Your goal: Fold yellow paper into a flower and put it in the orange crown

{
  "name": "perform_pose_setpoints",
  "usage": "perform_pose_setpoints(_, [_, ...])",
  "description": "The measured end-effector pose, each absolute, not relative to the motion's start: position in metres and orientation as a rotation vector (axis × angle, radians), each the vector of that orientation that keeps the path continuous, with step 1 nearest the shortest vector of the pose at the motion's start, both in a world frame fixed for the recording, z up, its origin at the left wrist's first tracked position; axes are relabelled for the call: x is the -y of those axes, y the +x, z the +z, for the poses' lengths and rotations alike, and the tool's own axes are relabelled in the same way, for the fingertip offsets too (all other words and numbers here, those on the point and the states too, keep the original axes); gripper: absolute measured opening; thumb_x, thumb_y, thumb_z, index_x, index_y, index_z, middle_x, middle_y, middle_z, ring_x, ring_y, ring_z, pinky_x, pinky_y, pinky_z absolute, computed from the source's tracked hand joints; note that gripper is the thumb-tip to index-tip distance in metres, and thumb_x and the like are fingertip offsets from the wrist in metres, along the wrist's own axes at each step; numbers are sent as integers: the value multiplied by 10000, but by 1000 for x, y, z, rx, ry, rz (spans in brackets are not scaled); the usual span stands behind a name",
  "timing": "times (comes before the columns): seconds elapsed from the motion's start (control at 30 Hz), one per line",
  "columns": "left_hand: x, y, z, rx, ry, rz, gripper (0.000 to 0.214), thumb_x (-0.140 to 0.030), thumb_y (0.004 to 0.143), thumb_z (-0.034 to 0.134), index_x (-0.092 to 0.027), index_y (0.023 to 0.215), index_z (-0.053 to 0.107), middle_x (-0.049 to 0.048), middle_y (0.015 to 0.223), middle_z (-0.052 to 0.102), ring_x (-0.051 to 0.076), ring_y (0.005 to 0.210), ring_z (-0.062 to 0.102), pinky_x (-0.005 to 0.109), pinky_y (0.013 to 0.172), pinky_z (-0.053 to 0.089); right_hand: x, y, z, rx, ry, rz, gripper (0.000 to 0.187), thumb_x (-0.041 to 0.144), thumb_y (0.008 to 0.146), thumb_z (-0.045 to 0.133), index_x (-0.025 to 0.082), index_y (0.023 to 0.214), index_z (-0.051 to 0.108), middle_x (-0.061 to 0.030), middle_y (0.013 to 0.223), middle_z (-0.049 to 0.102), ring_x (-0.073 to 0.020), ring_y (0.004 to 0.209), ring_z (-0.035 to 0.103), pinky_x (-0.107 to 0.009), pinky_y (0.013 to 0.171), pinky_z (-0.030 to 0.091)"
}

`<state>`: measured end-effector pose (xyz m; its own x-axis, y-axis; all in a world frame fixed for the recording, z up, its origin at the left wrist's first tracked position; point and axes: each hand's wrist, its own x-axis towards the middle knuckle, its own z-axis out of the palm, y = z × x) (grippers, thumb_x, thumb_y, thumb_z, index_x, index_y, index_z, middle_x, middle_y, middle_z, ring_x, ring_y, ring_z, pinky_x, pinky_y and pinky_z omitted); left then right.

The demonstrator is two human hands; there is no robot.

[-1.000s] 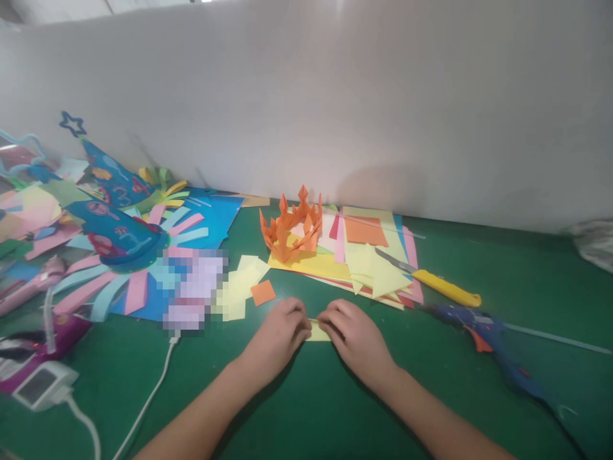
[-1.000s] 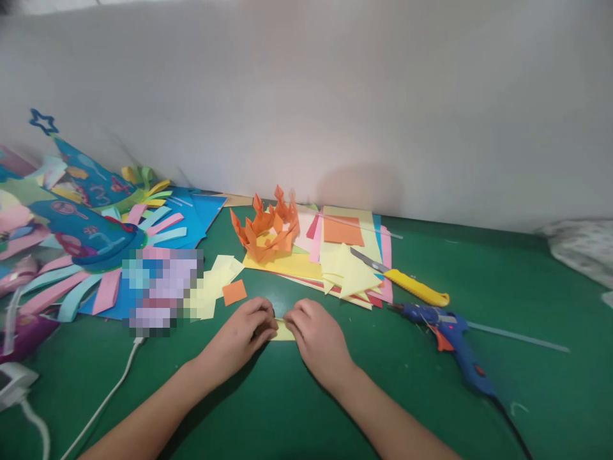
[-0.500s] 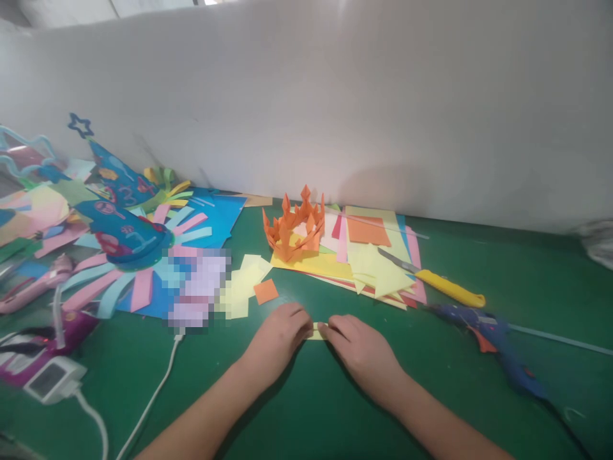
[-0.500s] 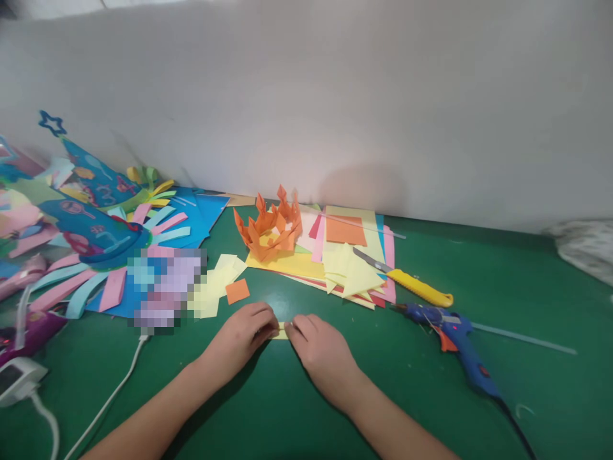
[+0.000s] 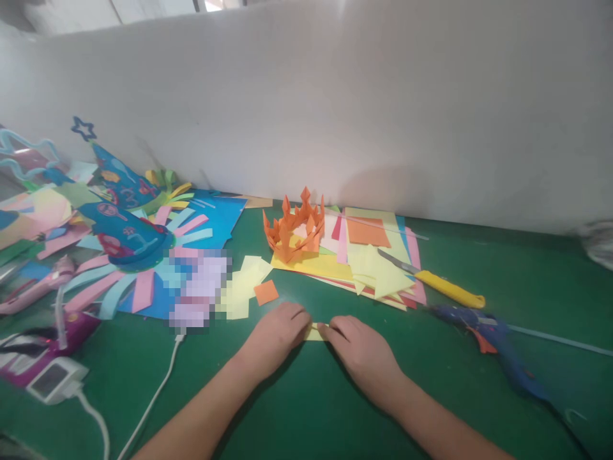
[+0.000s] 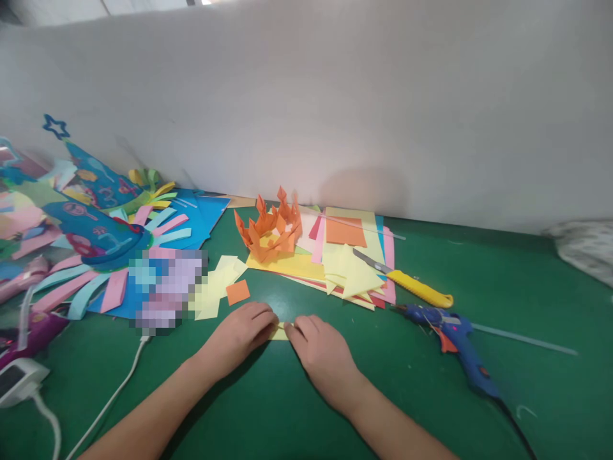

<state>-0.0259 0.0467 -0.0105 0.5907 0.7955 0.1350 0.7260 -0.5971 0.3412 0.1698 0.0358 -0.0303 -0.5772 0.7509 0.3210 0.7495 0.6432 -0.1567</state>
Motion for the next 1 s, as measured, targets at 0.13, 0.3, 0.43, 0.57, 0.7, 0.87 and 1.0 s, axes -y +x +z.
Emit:
perform_pose_setpoints(0.13, [-46,-25,-11,-1289,2577,392,198,-136,904,369,-156,776,519,38,771,532,164,710,479,283,632,406,-35,170,-32,2438,-1252,118,330,257,966,273,245,863,587,-16,656,544,-159,604,515,-265,511,336])
perform_pose_setpoints(0.3, [-46,-28,-8,-1245,2583,357,203,-136,905,375,-152,773,528,42,809,534,160,742,485,276,651,414,-36,170,-31,2544,-1180,-5,288,190,956,310,215,904,592,-21,655,534,-158,606,490,-268,510,304])
perform_pose_setpoints(0.43, [-47,-30,-1,-1233,2556,325,240,-138,905,390,-152,735,558,43,809,538,155,757,492,267,665,419,-36,170,-27,2610,-1084,-186,265,165,942,345,180,944,610,-33,661,532,-170,623,476,-283,518,271])
perform_pose_setpoints(0.57, [-46,-32,5,-1258,2509,321,250,-124,892,412,-155,726,596,41,798,540,151,747,502,269,667,425,-36,169,-24,2613,-1068,-243,284,148,939,339,164,925,623,-36,655,524,-170,617,464,-290,516,255])
perform_pose_setpoints(0.7, [-43,-34,7,-1259,2498,336,242,-105,871,429,-163,734,620,42,788,541,155,750,519,279,677,437,-36,169,-24,2588,-1084,-201,258,167,938,363,177,916,620,-31,656,521,-162,619,461,-284,513,247])
perform_pose_setpoints(0.87, [-41,-32,6,-1264,2450,398,116,-194,868,486,-157,859,595,58,853,560,184,814,529,313,725,456,-35,170,-29,2600,-1133,-167,251,185,941,361,195,912,610,-26,659,520,-166,622,470,-286,512,255])
perform_pose_setpoints(1.0, [-42,-30,2,-1208,2399,399,121,-192,880,473,-162,900,589,55,887,571,183,845,531,308,739,458,-35,169,-31,2581,-1183,-90,243,192,947,362,211,904,600,-15,656,516,-158,627,476,-273,513,261])
